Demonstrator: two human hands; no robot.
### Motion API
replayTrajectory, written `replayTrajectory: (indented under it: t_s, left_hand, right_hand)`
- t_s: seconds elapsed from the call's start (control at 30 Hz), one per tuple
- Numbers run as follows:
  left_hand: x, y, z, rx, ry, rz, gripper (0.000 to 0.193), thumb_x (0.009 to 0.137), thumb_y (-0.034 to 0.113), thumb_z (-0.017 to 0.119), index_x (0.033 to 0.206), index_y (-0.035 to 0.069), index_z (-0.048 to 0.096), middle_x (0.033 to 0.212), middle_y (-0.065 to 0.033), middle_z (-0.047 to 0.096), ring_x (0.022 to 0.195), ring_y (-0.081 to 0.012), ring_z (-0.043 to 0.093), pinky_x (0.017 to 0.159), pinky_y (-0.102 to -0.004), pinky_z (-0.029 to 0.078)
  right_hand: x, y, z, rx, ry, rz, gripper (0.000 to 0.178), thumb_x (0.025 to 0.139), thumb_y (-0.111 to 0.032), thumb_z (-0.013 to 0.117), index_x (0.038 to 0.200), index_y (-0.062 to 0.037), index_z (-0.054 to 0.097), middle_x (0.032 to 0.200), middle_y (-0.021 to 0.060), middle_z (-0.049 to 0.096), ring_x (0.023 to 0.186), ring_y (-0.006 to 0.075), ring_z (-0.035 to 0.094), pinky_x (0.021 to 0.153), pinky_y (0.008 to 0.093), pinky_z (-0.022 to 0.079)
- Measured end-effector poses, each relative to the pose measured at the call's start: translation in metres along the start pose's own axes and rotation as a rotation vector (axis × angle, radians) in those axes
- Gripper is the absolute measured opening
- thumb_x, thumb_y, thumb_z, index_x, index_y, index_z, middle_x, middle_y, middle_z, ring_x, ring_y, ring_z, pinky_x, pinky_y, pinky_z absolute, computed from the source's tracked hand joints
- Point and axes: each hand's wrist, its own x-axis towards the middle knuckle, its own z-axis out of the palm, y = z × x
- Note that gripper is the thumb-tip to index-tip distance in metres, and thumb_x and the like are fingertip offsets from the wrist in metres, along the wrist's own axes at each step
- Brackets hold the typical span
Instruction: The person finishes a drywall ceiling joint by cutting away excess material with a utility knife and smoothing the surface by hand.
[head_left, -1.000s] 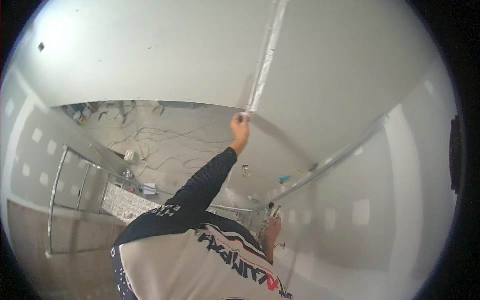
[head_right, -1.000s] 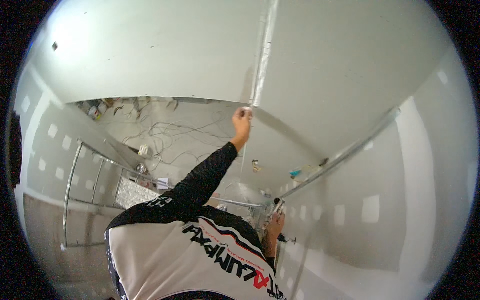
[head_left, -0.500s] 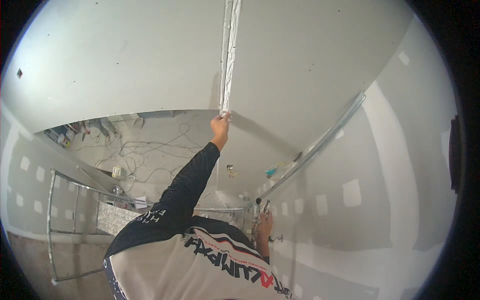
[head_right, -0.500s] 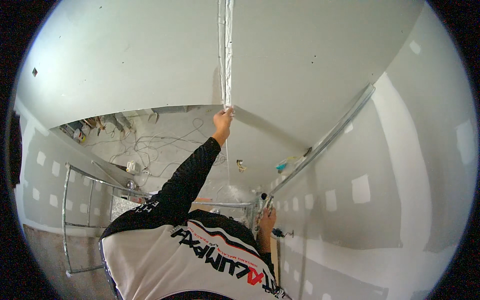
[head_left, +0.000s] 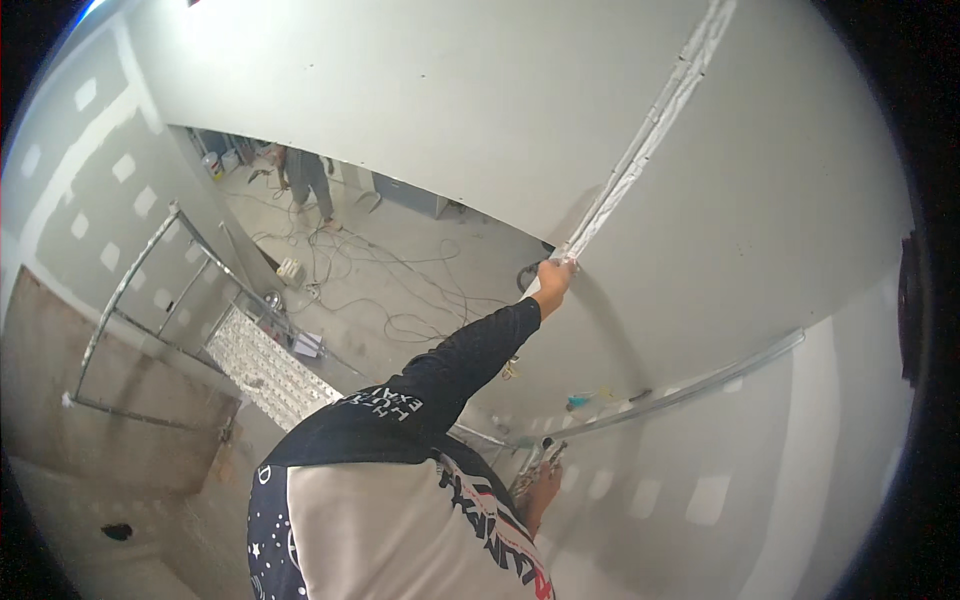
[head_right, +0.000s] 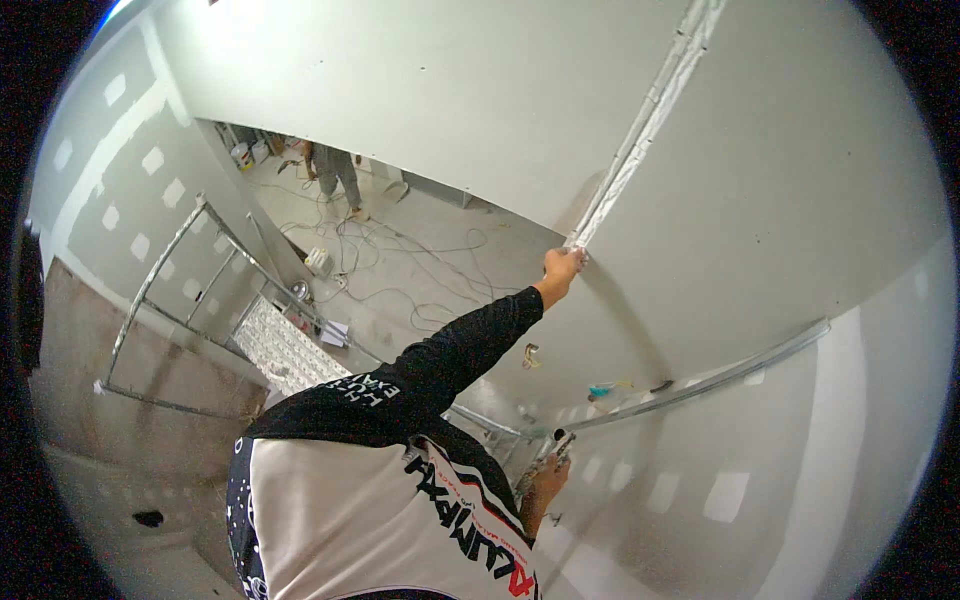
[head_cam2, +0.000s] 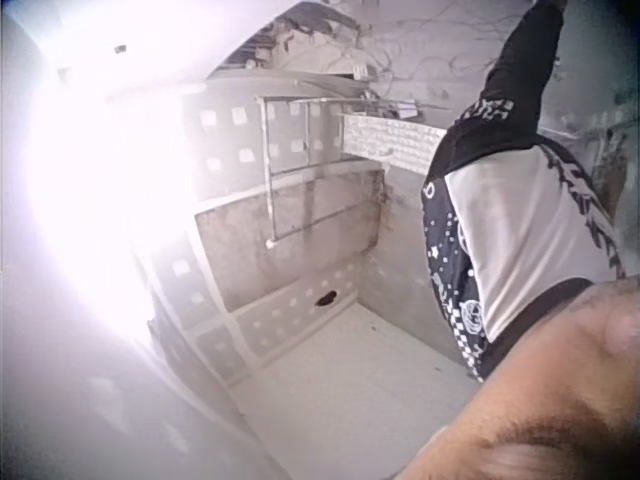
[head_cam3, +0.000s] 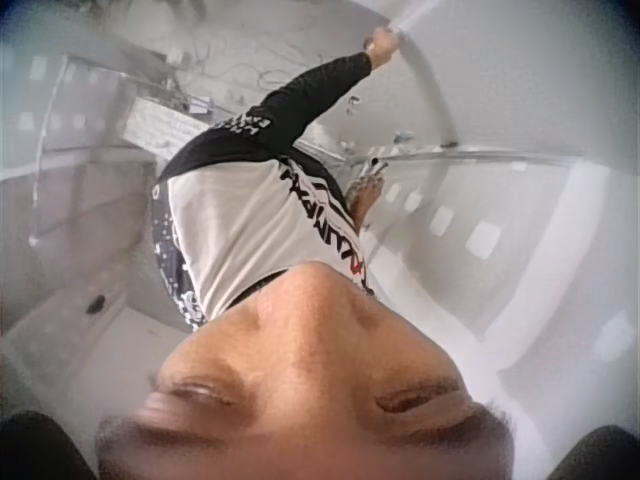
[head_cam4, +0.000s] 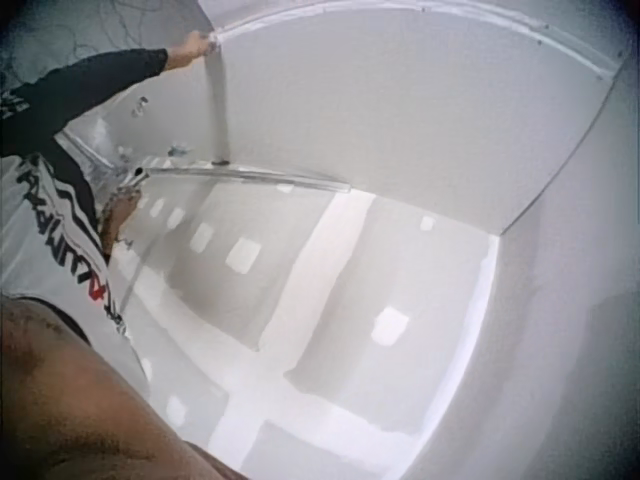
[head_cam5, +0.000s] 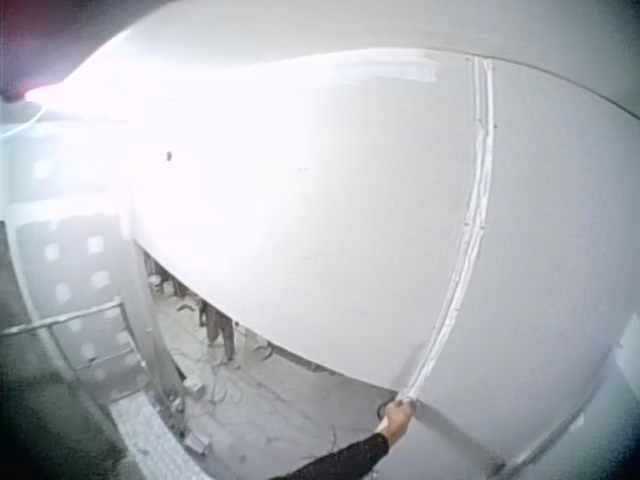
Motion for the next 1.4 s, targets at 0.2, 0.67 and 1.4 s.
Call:
replayTrajectory:
  t_s: [0.2, 0.67, 1.4]
  left_hand:
    - [0.004, -0.001, -0.021, -0.506, -0.092, -0.263, 0.009, 0.094, 0.01, 0.064, 0.09, 0.002, 0.064, 0.071, -0.0035, 0.063, 0.056, -0.0165, 0.059, 0.048, -0.0339, 0.044]
    - [-0.206, -0.039, -0.156, 0.092, -0.855, -0.341, 0.056, 0.104, 0.054, 0.058, 0.093, 0.001, 0.07, 0.075, -0.0005, 0.06, 0.069, -0.0136, 0.057, 0.065, -0.0311, 0.051]
    - [-0.187, -0.067, -0.294, 0.1, -0.574, -0.332, 0.022, 0.098, 0.012, 0.071, 0.114, -0.004, 0.07, 0.101, -0.0086, 0.074, 0.092, -0.0173, 0.071, 0.082, -0.0352, 0.059]
  right_hand:
    - [0.019, 0.012, 0.005, 0.022, -0.146, -0.05, 0.043, 0.103, -0.022, 0.06, 0.137, 0.0047, 0.054, 0.118, 0.0197, 0.063, 0.096, 0.0316, 0.062, 0.088, 0.0417, 0.05]
    - [0.01, -0.073, 0.024, 0.163, -0.473, -0.06, 0.028, 0.101, -0.013, 0.063, 0.125, -0.0013, 0.056, 0.093, 0.0068, 0.062, 0.068, 0.0137, 0.059, 0.058, 0.0286, 0.052]
    - [0.052, -0.021, 0.097, -0.175, -0.811, -0.208, 0.036, 0.103, -0.02, 0.064, 0.136, -0.0047, 0.058, 0.087, -0.0004, 0.062, 0.071, 0.0077, 0.057, 0.06, 0.0253, 0.049]
